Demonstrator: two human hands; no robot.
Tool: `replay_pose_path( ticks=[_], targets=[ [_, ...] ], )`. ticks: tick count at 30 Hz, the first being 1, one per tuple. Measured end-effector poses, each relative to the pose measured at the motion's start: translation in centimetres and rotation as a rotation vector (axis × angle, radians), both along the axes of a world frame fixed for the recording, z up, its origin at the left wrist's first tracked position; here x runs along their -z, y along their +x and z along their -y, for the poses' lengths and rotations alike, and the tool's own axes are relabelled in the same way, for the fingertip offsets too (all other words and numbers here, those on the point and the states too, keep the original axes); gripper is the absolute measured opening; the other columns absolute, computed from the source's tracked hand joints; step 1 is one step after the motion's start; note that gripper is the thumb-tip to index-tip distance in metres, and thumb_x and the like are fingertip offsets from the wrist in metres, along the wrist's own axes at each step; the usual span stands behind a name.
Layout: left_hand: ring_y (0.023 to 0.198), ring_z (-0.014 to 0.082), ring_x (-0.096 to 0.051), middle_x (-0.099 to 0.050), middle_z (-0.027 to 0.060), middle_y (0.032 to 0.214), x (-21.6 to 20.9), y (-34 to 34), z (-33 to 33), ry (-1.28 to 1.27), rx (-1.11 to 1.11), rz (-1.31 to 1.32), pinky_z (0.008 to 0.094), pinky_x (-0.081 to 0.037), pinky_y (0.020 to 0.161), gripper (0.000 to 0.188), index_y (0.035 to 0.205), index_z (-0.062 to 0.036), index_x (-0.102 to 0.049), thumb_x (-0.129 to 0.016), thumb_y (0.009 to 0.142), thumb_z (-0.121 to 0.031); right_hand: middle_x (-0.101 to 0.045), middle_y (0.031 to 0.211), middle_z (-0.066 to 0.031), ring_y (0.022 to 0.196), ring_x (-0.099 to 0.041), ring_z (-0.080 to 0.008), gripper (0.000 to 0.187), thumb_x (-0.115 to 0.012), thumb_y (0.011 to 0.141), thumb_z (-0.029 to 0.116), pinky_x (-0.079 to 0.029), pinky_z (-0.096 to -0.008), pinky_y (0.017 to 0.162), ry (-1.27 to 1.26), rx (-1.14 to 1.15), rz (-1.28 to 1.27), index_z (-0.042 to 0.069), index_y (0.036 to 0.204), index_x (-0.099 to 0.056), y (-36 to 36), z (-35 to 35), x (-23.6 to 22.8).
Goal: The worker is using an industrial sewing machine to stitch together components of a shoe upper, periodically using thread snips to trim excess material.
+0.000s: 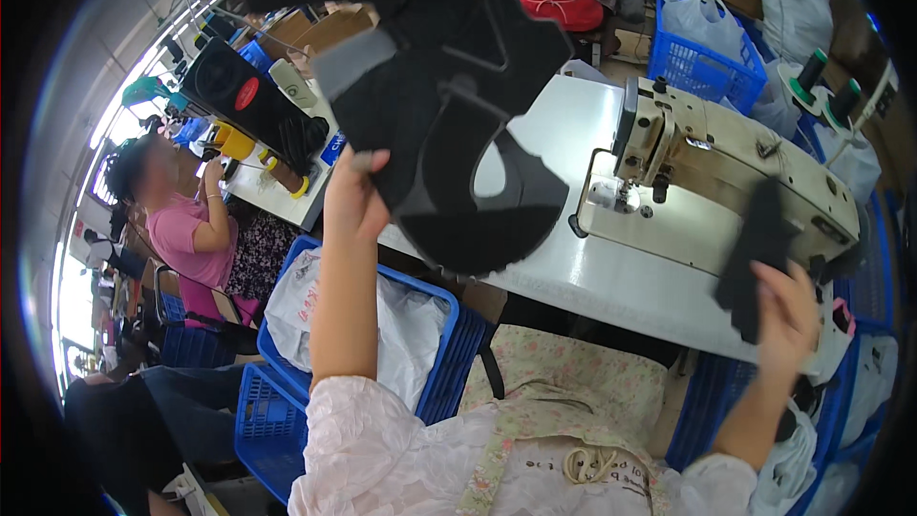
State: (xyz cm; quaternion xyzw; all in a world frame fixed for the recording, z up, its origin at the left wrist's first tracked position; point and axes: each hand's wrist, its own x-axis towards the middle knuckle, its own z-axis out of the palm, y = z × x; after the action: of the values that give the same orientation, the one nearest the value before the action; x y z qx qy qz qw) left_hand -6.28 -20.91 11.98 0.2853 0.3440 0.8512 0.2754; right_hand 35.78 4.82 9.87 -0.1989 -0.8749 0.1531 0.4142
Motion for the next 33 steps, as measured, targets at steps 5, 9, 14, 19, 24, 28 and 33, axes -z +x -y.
replay_pose_path(
  ticks=[5,9,14,19,24,28,33],
  targets=[
    [0.121,0.0329,-0.057,-0.058,0.0181,0.130,3.0,3.8,5.2,-0.075,-0.128,-0.019,0.0444,-0.043,0.108,0.056,0.130,0.0069,-0.051,-0.057,0.074,0.006,-0.060,0.122,-0.0175,0.100,-0.064,-0.0264,0.030,-0.065,0.090,0.009,-0.049,-0.0331,0.087,-0.344,-0.375,-0.040,0.001,0.119,-0.066,-11.5,6.2,-1.1],
    [0.109,0.0284,-0.064,-0.067,0.0176,0.117,2.2,6.4,9.0,-0.289,-0.235,-0.212,0.0372,-0.048,0.098,0.046,0.116,0.0092,-0.063,-0.053,0.071,0.010,-0.059,0.122,-0.0179,0.108,-0.059,-0.0271,0.037,-0.068,0.089,0.016,-0.045,-0.0338,0.095,-0.309,-0.400,-0.157,0.000,0.122,-0.062,-13.4,7.7,-1.7],
    [0.098,0.0171,-0.066,-0.070,0.0100,0.108,2.9,10.8,10.4,-0.587,-0.337,-0.466,0.0286,-0.050,0.087,0.027,0.114,0.0051,-0.065,-0.058,0.088,0.005,-0.052,0.131,-0.0213,0.122,-0.051,-0.0307,0.056,-0.070,0.089,0.033,-0.038,-0.0359,0.103,-0.572,-0.480,-0.125,0.002,0.132,-0.055,-13.3,10.2,-1.2],
    [0.094,0.0297,-0.065,-0.066,0.0169,0.105,6.1,16.8,5.2,-0.681,-0.535,-1.123,0.0365,-0.049,0.082,0.025,0.113,0.0032,-0.061,-0.059,0.088,0.001,-0.039,0.142,-0.0282,0.130,-0.044,-0.0422,0.088,-0.074,0.080,0.051,-0.040,-0.0430,0.105,-0.320,-0.613,0.008,-0.006,0.139,-0.042,-15.6,14.5,0.7],
    [0.117,0.0418,-0.053,-0.055,0.0272,0.124,7.5,20.0,2.5,-0.600,-0.323,-1.198,0.0427,-0.043,0.098,0.037,0.123,0.0065,-0.052,-0.060,0.091,-0.009,-0.053,0.129,-0.0194,0.116,-0.056,-0.0342,0.046,-0.062,0.088,0.022,-0.045,-0.0394,0.099,-0.414,-0.541,-0.076,-0.002,0.126,-0.056,-15.3,14.9,2.0],
    [0.125,0.0436,-0.049,-0.046,0.0319,0.137,4.6,22.2,1.3,-0.498,-0.031,-1.280,0.0449,-0.043,0.101,0.060,0.139,0.0039,-0.044,-0.062,0.092,-0.028,-0.064,0.108,-0.0139,0.101,-0.060,-0.0250,0.027,-0.053,0.095,0.014,-0.046,-0.0331,0.092,-0.529,-0.640,0.000,0.002,0.118,-0.062,-13.4,10.1,1.8],
    [0.110,0.0366,-0.063,-0.065,0.0202,0.119,3.2,17.4,2.3,0.117,-0.100,-1.428,0.0431,-0.051,0.093,0.045,0.122,0.0016,-0.063,-0.063,0.089,-0.029,-0.064,0.119,-0.0065,0.114,-0.055,-0.0163,0.030,-0.053,0.098,0.018,-0.039,-0.0308,0.102,-0.893,-0.741,0.427,0.001,0.122,-0.062,-7.6,3.3,2.9]
  ],
)
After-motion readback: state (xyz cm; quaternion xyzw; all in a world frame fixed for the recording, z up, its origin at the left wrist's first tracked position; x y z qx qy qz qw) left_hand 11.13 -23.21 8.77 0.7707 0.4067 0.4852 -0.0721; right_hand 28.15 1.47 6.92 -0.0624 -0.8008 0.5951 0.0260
